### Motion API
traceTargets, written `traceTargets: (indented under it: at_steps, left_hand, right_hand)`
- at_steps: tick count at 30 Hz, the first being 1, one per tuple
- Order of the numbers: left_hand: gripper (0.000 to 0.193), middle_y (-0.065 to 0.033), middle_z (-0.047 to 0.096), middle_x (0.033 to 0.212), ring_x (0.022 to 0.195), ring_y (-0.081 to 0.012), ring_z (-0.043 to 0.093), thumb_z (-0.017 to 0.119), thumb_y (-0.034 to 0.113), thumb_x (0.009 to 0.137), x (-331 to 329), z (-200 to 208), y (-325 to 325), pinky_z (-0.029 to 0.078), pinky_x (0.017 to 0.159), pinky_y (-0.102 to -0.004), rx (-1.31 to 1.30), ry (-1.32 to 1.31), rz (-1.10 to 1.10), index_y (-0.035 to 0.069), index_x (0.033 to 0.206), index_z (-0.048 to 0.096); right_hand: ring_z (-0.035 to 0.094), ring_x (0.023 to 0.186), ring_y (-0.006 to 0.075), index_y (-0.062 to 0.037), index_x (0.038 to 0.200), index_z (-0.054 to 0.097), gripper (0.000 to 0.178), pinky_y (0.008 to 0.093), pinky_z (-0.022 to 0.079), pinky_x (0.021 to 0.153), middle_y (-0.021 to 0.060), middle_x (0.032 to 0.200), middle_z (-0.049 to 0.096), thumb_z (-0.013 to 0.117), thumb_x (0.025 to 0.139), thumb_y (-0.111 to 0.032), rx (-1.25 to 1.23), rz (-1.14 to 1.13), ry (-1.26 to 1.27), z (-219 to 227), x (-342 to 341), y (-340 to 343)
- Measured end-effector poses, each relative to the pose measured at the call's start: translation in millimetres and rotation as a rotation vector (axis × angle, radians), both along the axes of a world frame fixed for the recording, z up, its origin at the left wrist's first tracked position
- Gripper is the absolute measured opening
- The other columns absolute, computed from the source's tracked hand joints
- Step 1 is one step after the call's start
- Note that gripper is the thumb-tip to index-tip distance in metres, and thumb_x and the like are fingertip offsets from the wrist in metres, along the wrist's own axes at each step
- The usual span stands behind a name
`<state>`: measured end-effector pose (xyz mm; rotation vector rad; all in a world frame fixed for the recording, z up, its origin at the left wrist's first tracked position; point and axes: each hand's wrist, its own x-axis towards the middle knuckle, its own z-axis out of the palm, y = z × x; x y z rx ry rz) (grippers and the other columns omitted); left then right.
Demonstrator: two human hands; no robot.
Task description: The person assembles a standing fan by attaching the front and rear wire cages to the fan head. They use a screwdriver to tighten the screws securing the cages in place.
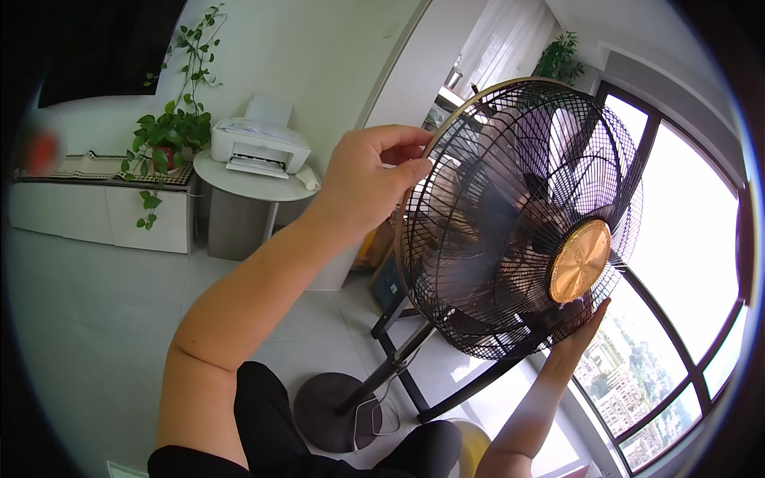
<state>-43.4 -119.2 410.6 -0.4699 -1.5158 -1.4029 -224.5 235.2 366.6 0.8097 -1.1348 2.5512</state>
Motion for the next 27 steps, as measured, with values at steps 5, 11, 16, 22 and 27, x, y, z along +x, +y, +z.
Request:
traceTargets:
  at_steps: [5, 11, 16, 22, 27]
  left_hand:
    - [0.028, -0.0067, 0.057, 0.084, 0.075, -0.012, 0.054, 0.059, -0.001, 0.076, 0, 2, 2, 0.046, 0.067, -0.0237, 0.086, 0.004, -0.132, -0.006, 0.104, 0.055]
    - [0.028, -0.0066, 0.057, 0.084, 0.075, -0.0121, 0.054, 0.059, 0.0, 0.076, 3, 1, 2, 0.046, 0.067, -0.024, 0.084, -0.012, -0.185, -0.005, 0.103, 0.055]
    - [0.028, -0.0067, 0.057, 0.084, 0.075, -0.0121, 0.054, 0.059, 0.001, 0.077, 2, 0, 2, 0.046, 0.068, -0.0241, 0.094, -0.012, -0.201, -0.005, 0.104, 0.055]
    - [0.028, -0.007, 0.058, 0.085, 0.076, -0.0125, 0.054, 0.058, 0.0, 0.077, 2, 0, 1, 0.046, 0.069, -0.0243, 0.08, -0.014, -0.18, -0.006, 0.104, 0.055]
    - [0.028, -0.0077, 0.058, 0.087, 0.078, -0.0128, 0.054, 0.058, 0.0, 0.077, 3, 0, -1, 0.046, 0.07, -0.0247, 0.071, -0.01, -0.199, -0.006, 0.104, 0.055]
  right_hand:
    - [0.054, 0.097, 0.0241, 0.0021, 0.117, 0.044, 0.064, 0.0371, 0.046, 0.081, 0.0139, 0.113, 0.052, 0.042, 0.083, -0.052, 0.013, -0.084, -0.056, -1, 4, -3]
    - [0.047, 0.108, 0.0274, 0.0027, 0.122, 0.039, 0.068, 0.0399, 0.04, 0.09, 0.0155, 0.12, 0.047, 0.041, 0.083, -0.053, -0.009, 0.072, -0.045, -8, -6, -2]
    - [0.047, 0.109, 0.0281, 0.0024, 0.123, 0.037, 0.07, 0.0416, 0.04, 0.091, 0.0159, 0.12, 0.046, 0.042, 0.082, -0.054, -0.07, 0.044, -0.035, -9, -3, -11]
    - [0.047, 0.108, 0.0286, 0.0022, 0.122, 0.038, 0.07, 0.0423, 0.041, 0.09, 0.0161, 0.12, 0.047, 0.042, 0.082, -0.055, -0.07, 0.04, -0.057, -8, -2, -16]
    - [0.05, 0.105, 0.0276, 0.0027, 0.12, 0.04, 0.068, 0.0408, 0.042, 0.089, 0.0156, 0.118, 0.049, 0.042, 0.083, -0.054, -0.048, 0.057, -0.028, -3, 5, -21]
